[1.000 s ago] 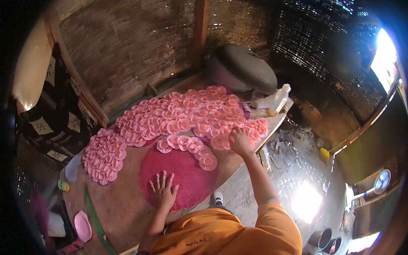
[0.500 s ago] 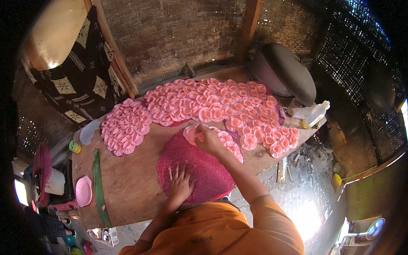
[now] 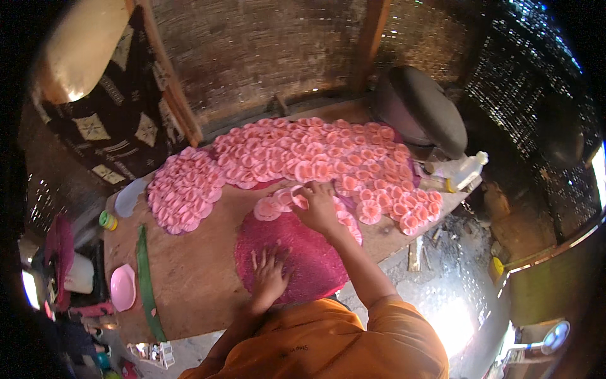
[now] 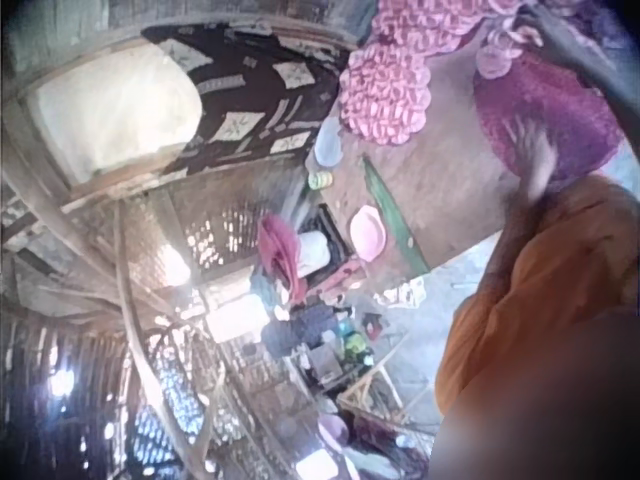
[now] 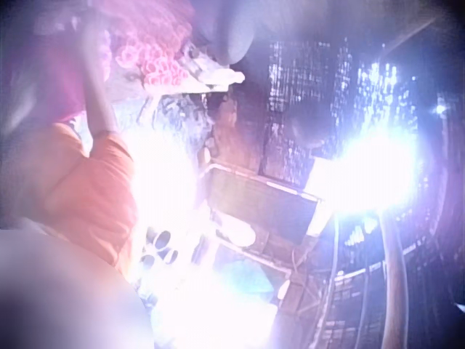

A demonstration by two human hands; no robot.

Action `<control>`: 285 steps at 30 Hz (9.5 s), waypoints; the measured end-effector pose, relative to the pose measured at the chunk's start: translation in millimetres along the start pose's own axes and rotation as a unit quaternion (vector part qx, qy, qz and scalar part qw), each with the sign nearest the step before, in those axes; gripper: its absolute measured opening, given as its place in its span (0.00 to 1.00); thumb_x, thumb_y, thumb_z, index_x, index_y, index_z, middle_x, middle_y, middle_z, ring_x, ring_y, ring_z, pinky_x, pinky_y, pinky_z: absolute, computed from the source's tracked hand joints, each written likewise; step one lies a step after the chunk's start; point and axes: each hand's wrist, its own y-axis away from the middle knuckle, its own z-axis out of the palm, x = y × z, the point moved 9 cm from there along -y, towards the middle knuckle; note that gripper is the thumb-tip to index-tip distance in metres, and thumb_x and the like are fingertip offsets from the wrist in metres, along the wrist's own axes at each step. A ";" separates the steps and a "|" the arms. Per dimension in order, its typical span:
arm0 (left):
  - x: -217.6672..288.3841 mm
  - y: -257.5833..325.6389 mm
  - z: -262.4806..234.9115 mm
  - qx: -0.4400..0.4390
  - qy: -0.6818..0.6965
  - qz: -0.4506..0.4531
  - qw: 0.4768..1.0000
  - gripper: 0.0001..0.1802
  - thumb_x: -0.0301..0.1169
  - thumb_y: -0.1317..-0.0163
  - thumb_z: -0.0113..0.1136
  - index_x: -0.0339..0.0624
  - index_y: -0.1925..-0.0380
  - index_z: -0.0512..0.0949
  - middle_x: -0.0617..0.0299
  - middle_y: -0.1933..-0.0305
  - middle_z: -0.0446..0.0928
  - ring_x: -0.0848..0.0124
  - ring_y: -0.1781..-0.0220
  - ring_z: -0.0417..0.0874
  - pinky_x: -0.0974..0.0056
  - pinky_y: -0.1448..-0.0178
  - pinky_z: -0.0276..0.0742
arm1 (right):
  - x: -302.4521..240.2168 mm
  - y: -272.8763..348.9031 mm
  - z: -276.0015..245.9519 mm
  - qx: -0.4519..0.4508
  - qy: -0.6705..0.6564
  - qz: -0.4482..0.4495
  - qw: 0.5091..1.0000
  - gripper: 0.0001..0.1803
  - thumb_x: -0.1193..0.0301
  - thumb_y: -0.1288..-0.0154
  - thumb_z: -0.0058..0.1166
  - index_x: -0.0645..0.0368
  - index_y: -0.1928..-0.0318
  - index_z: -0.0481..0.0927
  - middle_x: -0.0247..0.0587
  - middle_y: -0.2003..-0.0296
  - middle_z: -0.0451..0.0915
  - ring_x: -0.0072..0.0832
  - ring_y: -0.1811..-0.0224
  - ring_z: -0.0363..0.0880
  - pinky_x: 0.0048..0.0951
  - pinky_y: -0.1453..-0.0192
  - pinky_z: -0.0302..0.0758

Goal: The person arranges pink petal-shaped items onto circular pink mats on a wooden table, placing them one by one in concentric patterns. The person briefly moves a green leaf and a pink bowl, then returns to arranging petals. The person also briefly walks away and returns to the table.

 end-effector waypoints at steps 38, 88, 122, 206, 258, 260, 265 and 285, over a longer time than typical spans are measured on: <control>0.1 -4.0 -1.3 0.004 0.036 0.010 0.999 0.30 0.49 0.33 0.59 0.58 0.32 0.73 0.55 0.23 0.64 0.46 0.22 0.59 0.32 0.19 0.41 | 31.6 9.0 -31.2 0.087 0.003 -0.021 0.996 0.16 0.65 0.47 0.71 0.56 0.59 0.85 0.48 0.55 0.79 0.48 0.52 0.81 0.48 0.51 0.78; 2.2 -3.9 -4.6 0.007 0.004 0.024 1.000 0.29 0.48 0.33 0.60 0.56 0.33 0.73 0.54 0.24 0.65 0.48 0.23 0.61 0.34 0.19 0.43 | -12.1 51.1 -21.3 0.105 0.106 0.009 0.989 0.16 0.57 0.32 0.61 0.55 0.54 0.86 0.34 0.61 0.86 0.34 0.52 0.79 0.46 0.44 0.68; 0.1 -4.8 2.2 -0.014 -0.011 0.022 1.000 0.30 0.52 0.31 0.57 0.58 0.31 0.72 0.58 0.22 0.61 0.50 0.19 0.56 0.34 0.19 0.42 | 124.1 165.2 -49.4 0.083 -0.699 0.359 0.613 0.17 0.55 0.24 0.54 0.52 0.47 0.81 0.31 0.53 0.84 0.24 0.57 0.80 0.32 0.52 0.72; 4.5 -7.0 -7.2 0.001 0.018 0.010 1.000 0.28 0.47 0.33 0.61 0.56 0.35 0.75 0.57 0.25 0.65 0.49 0.22 0.60 0.33 0.20 0.45 | 39.4 87.1 -45.0 -0.068 0.084 0.119 0.987 0.13 0.59 0.46 0.68 0.46 0.60 0.86 0.32 0.54 0.83 0.39 0.46 0.77 0.48 0.41 0.65; 2.5 -8.3 1.2 -0.016 0.002 0.022 1.000 0.28 0.48 0.32 0.58 0.55 0.33 0.73 0.57 0.23 0.63 0.48 0.21 0.58 0.32 0.20 0.43 | 258.1 201.5 -226.7 0.320 0.191 0.378 0.848 0.11 0.65 0.40 0.67 0.51 0.57 0.86 0.45 0.52 0.82 0.47 0.50 0.82 0.44 0.46 0.77; 3.0 -9.0 -0.1 -0.022 0.002 0.022 1.000 0.29 0.48 0.32 0.58 0.55 0.33 0.73 0.57 0.23 0.63 0.48 0.21 0.58 0.32 0.20 0.43 | 285.2 210.2 -239.2 0.315 0.253 0.412 0.816 0.14 0.58 0.40 0.66 0.51 0.58 0.87 0.46 0.51 0.82 0.48 0.47 0.81 0.45 0.43 0.77; 4.4 -10.0 -3.2 -0.027 0.000 0.016 1.000 0.28 0.48 0.32 0.57 0.56 0.33 0.73 0.57 0.23 0.63 0.48 0.21 0.58 0.32 0.20 0.44 | 330.4 218.0 -233.5 0.274 0.179 0.509 0.796 0.17 0.55 0.44 0.68 0.50 0.58 0.87 0.50 0.52 0.81 0.50 0.50 0.81 0.45 0.42 0.77; 3.7 -8.0 -3.8 -0.008 0.016 0.027 0.999 0.27 0.47 0.33 0.60 0.57 0.34 0.74 0.59 0.23 0.63 0.50 0.21 0.58 0.33 0.20 0.44 | 55.5 183.0 -71.7 0.027 -0.033 0.266 0.963 0.12 0.66 0.40 0.68 0.54 0.58 0.86 0.40 0.57 0.83 0.39 0.60 0.83 0.41 0.52 0.77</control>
